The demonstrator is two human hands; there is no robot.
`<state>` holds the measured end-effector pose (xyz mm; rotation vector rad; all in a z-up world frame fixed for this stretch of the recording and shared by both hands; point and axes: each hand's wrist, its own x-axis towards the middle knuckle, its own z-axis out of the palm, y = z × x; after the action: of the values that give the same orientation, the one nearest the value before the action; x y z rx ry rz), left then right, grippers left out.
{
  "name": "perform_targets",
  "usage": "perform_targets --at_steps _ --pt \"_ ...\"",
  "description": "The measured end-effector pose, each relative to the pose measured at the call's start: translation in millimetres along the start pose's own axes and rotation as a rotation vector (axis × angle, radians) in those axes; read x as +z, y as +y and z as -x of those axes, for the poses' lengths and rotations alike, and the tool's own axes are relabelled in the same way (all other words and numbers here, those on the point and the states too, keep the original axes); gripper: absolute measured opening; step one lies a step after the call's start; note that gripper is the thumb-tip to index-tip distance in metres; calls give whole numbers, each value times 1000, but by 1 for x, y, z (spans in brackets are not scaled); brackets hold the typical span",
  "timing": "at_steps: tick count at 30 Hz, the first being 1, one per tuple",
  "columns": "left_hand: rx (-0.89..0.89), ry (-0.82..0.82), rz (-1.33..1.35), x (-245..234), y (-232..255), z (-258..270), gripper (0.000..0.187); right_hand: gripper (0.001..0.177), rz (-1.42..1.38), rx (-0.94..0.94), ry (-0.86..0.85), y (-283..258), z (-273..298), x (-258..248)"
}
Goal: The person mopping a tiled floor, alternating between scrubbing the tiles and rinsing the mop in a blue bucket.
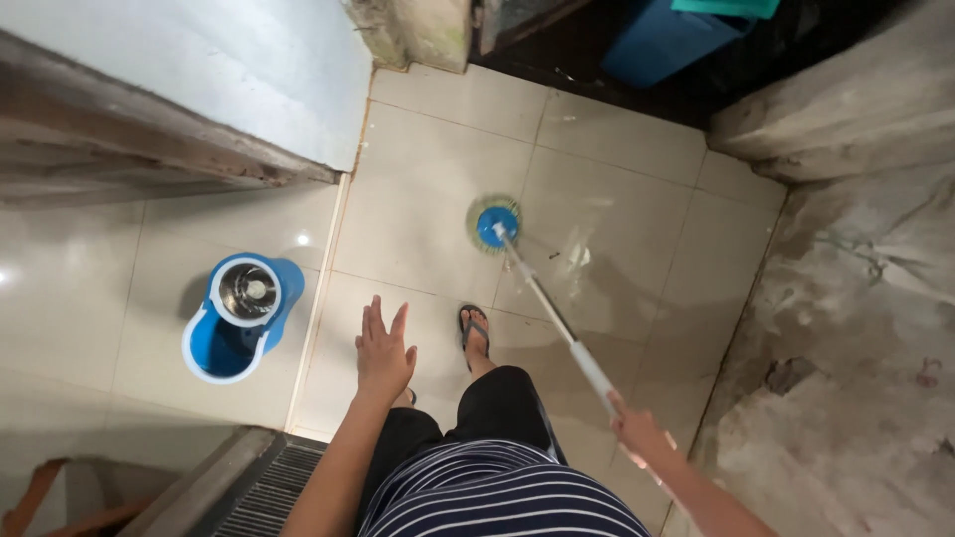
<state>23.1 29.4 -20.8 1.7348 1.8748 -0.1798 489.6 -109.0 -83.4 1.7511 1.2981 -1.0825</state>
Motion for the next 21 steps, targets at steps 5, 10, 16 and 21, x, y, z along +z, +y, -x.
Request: perform_targets --at_steps 5,10,16,21 --pt "-74 6 77 -1 -9 4 83 57 -50 -54 84 -54 -37 -29" --pt "-144 68 131 6 -26 21 83 67 -181 -48 -36 -161 -122 -177" --pt "-264 74 199 9 -42 44 81 66 -161 -197 92 -240 -143 -220" --pt "-317 49 222 7 -61 51 80 63 -116 -158 -78 -169 -99 -141"
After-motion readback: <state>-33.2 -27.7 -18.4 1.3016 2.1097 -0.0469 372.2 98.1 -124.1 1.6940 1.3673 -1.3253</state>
